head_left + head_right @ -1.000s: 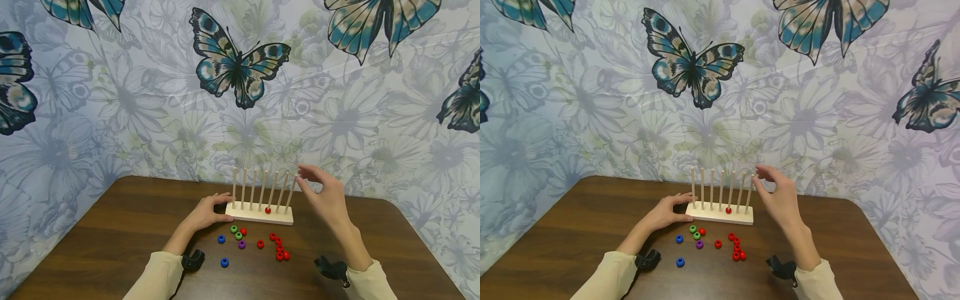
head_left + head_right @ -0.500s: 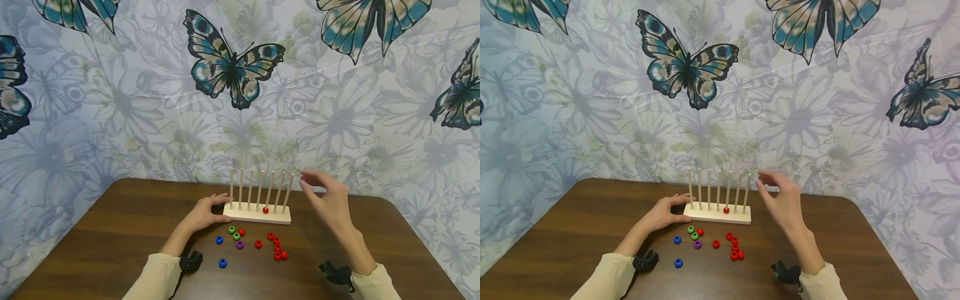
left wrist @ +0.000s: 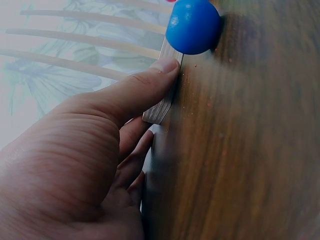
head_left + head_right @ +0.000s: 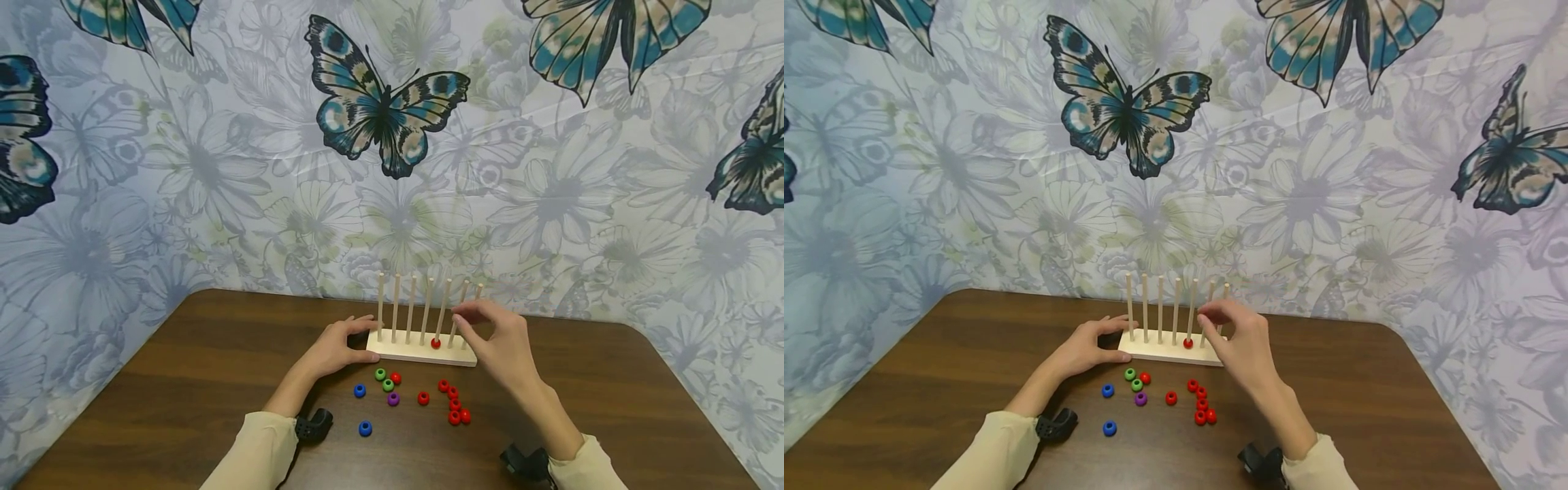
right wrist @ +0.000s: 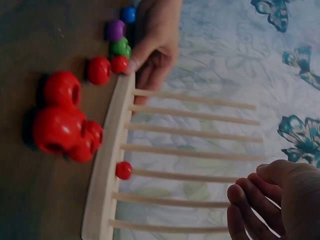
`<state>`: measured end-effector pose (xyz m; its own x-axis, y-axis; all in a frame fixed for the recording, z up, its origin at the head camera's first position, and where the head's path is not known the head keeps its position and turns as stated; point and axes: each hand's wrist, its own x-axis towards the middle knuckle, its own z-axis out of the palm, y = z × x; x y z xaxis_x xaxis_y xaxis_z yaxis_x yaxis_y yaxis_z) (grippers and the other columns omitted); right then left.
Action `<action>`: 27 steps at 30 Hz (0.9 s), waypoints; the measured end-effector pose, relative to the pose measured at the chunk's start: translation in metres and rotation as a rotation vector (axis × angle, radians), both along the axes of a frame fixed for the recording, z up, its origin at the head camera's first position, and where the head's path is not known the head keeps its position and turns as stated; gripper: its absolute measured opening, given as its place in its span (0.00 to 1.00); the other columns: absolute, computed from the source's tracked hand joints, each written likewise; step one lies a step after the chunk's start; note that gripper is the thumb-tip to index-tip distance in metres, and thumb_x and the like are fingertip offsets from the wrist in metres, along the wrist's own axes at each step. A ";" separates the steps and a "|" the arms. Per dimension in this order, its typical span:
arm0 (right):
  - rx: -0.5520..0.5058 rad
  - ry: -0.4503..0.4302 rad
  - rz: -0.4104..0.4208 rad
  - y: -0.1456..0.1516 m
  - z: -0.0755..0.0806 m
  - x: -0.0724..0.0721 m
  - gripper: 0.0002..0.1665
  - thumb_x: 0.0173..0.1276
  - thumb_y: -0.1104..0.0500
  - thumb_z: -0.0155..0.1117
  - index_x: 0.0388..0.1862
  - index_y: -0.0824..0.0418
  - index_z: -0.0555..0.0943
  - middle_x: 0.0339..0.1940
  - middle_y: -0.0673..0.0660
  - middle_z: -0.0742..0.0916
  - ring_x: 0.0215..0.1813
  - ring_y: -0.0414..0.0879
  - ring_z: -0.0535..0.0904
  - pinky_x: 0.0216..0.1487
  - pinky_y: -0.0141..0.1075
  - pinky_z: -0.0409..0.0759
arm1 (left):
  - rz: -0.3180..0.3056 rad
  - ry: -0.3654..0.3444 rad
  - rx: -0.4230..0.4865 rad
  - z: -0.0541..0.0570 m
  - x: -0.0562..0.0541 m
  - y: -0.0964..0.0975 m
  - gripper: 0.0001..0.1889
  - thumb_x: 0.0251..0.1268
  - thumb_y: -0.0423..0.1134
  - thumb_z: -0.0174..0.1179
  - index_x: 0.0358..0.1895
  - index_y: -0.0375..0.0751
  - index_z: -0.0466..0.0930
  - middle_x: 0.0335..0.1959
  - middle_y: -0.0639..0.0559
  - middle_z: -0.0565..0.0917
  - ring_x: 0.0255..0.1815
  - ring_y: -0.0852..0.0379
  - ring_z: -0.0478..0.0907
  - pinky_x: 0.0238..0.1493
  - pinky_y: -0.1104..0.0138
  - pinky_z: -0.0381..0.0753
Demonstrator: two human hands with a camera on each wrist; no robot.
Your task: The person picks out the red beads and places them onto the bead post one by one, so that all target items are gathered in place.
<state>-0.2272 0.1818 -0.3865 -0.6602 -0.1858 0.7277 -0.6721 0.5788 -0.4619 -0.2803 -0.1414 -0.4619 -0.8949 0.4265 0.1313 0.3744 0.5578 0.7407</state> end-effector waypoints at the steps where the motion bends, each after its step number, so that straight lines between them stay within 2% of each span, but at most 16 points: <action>1: 0.008 -0.012 0.018 -0.003 -0.003 0.000 0.09 0.68 0.65 0.76 0.45 0.55 0.91 0.39 0.43 0.92 0.39 0.38 0.89 0.43 0.33 0.84 | 0.000 0.000 0.002 0.000 0.000 0.000 0.33 0.63 0.45 0.77 0.71 0.45 0.80 0.80 0.41 0.70 0.83 0.24 0.53 0.80 0.32 0.53; 5: 0.048 -0.071 0.096 -0.015 -0.012 0.001 0.09 0.67 0.66 0.77 0.44 0.55 0.90 0.38 0.42 0.92 0.39 0.36 0.87 0.41 0.36 0.86 | 0.003 -0.002 0.012 0.001 0.000 0.000 0.33 0.63 0.45 0.77 0.71 0.44 0.81 0.80 0.40 0.70 0.83 0.24 0.53 0.80 0.32 0.53; 8: 0.093 -0.122 0.147 -0.025 -0.018 0.002 0.08 0.68 0.65 0.76 0.44 0.57 0.90 0.39 0.45 0.92 0.40 0.36 0.87 0.44 0.38 0.89 | 0.001 -0.004 0.014 0.001 0.000 0.000 0.32 0.63 0.44 0.77 0.71 0.44 0.81 0.79 0.39 0.70 0.83 0.24 0.53 0.80 0.31 0.53; 16: 0.291 -0.338 0.291 -0.050 -0.028 0.006 0.12 0.69 0.65 0.75 0.51 0.62 0.89 0.47 0.56 0.92 0.43 0.48 0.90 0.48 0.44 0.90 | 0.004 0.000 0.009 0.000 0.000 -0.002 0.32 0.64 0.46 0.77 0.71 0.46 0.81 0.79 0.40 0.71 0.83 0.24 0.53 0.79 0.30 0.53; 20: 0.357 -0.405 0.320 -0.058 -0.032 0.008 0.12 0.69 0.66 0.75 0.50 0.61 0.89 0.47 0.56 0.92 0.45 0.48 0.90 0.50 0.43 0.89 | -0.004 0.000 0.017 0.000 0.000 -0.002 0.32 0.64 0.46 0.77 0.71 0.45 0.81 0.79 0.40 0.71 0.83 0.24 0.53 0.79 0.30 0.54; 27: 0.409 -0.492 0.344 -0.065 -0.035 0.008 0.13 0.68 0.65 0.76 0.50 0.58 0.90 0.46 0.52 0.92 0.45 0.42 0.90 0.49 0.36 0.87 | -0.011 0.008 0.022 -0.001 0.000 -0.001 0.32 0.64 0.45 0.76 0.71 0.44 0.81 0.79 0.39 0.71 0.83 0.23 0.52 0.79 0.30 0.53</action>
